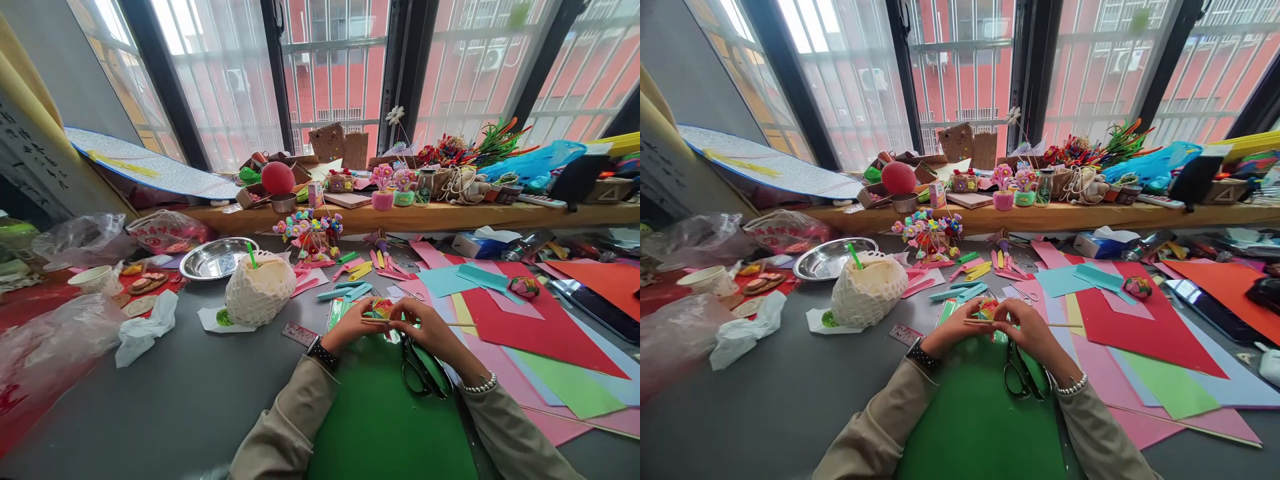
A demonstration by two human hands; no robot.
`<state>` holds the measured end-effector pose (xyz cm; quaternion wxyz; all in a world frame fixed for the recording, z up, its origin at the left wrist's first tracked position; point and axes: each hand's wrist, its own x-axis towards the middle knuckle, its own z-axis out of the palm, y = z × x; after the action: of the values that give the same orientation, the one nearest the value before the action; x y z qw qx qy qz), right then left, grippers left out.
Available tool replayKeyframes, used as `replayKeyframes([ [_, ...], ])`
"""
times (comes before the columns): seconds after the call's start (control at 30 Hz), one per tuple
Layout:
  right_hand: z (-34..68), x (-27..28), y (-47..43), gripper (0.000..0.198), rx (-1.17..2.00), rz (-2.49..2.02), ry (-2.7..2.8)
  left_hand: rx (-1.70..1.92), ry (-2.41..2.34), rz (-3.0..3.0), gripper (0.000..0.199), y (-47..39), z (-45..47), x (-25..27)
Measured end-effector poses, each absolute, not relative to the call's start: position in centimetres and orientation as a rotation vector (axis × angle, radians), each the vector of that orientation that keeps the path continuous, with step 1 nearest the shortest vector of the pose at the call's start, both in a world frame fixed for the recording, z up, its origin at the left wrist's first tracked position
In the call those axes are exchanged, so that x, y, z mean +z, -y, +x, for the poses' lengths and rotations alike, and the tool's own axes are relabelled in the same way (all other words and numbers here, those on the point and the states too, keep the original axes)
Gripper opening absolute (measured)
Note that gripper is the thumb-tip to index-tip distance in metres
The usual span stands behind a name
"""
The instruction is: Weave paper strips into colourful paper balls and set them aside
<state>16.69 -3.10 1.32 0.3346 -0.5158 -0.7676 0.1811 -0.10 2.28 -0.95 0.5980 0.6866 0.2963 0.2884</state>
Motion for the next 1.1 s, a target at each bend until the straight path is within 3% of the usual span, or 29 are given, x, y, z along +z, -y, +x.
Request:
replayKeyframes([
  [0.53,16.5,-0.1,2.9,0.014,-0.046,-1.222,2.036,0.638,-0.707,1.292,0.050,-1.6,0.1,-0.4],
  [0.77,16.5,-0.4,2.8,0.015,-0.150,-1.263,2.037,0.763,-0.812,1.381,0.070,-2.0,0.3,-1.0],
  [0.97,16.6,-0.7,2.7,0.015,-0.196,-1.341,2.062,1.135,-0.956,2.023,0.037,-2.0,0.0,-0.8],
  [1.1,16.4,-0.7,2.7,0.017,-0.243,-1.343,2.082,1.155,-0.897,2.241,0.012,-1.6,0.1,-0.6],
])
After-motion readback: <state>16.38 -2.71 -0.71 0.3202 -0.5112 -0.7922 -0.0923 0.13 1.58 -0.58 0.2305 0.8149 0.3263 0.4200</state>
